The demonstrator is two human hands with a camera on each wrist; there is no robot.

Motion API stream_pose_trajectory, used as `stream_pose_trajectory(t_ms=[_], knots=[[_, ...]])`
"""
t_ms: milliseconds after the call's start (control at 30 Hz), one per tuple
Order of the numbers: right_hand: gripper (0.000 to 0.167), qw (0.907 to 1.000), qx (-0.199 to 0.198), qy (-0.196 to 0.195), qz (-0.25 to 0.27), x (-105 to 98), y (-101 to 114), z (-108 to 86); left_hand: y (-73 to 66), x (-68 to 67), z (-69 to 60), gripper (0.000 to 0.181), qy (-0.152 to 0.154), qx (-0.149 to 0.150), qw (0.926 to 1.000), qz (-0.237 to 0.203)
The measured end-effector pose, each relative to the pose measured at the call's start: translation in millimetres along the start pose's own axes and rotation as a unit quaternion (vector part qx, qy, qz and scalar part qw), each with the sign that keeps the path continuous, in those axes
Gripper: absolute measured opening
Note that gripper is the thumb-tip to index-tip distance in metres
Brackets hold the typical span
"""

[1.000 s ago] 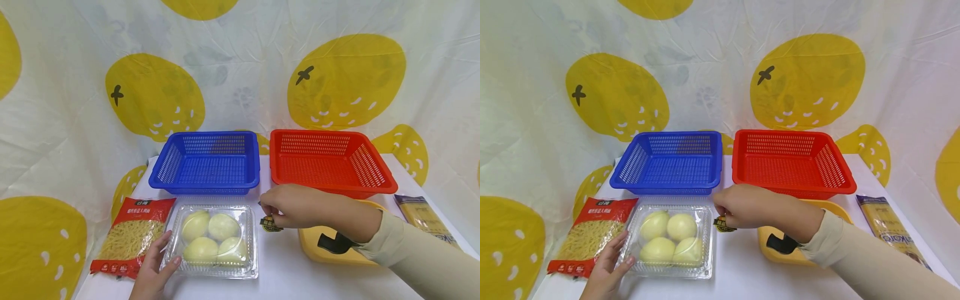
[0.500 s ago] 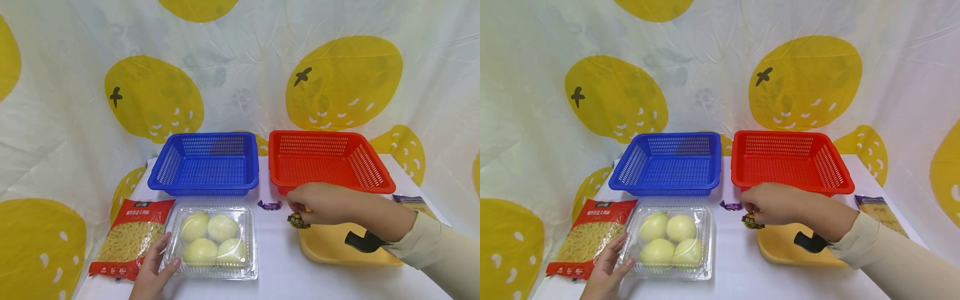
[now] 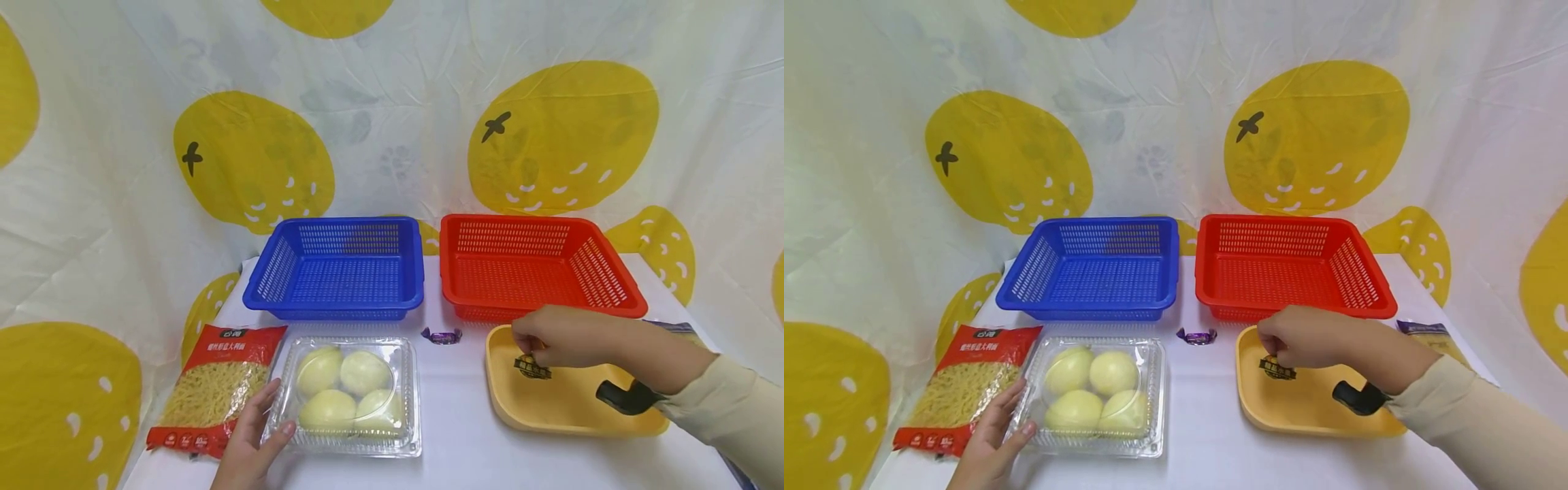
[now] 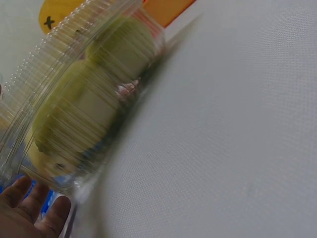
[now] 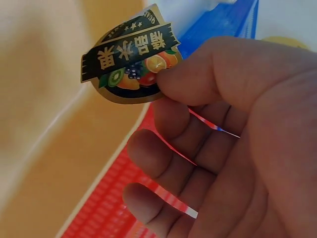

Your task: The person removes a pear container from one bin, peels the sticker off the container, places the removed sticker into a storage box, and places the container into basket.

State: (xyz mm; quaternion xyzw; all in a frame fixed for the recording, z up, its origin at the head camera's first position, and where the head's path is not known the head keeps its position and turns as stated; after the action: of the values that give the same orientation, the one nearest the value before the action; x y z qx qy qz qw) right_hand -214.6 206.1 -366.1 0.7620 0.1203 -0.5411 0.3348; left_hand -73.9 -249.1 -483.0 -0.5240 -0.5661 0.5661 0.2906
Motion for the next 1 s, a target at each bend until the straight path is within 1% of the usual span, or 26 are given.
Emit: stream_pose_trajectory(t_ms=[167, 333, 467, 533, 633, 800, 1000], knots=[[0.026, 0.9996, 0.024, 0.017, -0.003, 8, -19, -5.2, -1.6, -0.4, -0.8, 0.077, 0.0, 0.007, 1.0, 0.002], [0.027, 0.9983, 0.048, 0.032, -0.002, 19, -33, -9.1, -1.4, -0.8, -0.9, 0.077, -0.001, 0.004, 1.0, 0.003], [0.027, 0.996, 0.074, 0.049, 0.008, 31, -43, -11.2, -0.9, -0.5, -0.2, 0.078, -0.001, 0.002, 1.0, 0.005], [0.028, 0.9952, 0.08, 0.054, 0.01, 37, -47, -11.8, -0.5, -0.5, -0.2, 0.078, -0.002, -0.001, 1.0, 0.007], [0.029, 0.9951, 0.082, 0.056, 0.004, 44, -52, -12.7, -0.8, -0.1, -0.5, 0.077, -0.001, 0.004, 1.0, 0.006], [0.033, 0.9964, 0.064, 0.053, -0.018, 52, -59, -14.1, -1.9, 0.5, -1.0, 0.076, 0.002, 0.016, 0.9999, 0.0], [0.035, 0.998, 0.038, 0.044, -0.026, 58, -64, -14.7, -0.5, 0.1, -0.6, 0.077, 0.003, 0.007, 1.0, 0.004]])
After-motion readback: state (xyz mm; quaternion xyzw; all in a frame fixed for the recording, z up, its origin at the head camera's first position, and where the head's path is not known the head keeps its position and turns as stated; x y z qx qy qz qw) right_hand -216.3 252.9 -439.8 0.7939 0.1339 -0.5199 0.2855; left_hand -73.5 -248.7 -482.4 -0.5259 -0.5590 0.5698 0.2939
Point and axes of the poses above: each hand's wrist, its own z-axis towards the middle knuckle, its own x-axis out of the palm, y = z × x, the point moved 6 cm from there along z, towards the middle knuckle, and after that the axes turned 9 degrees about -y, right-handed, at the moved point
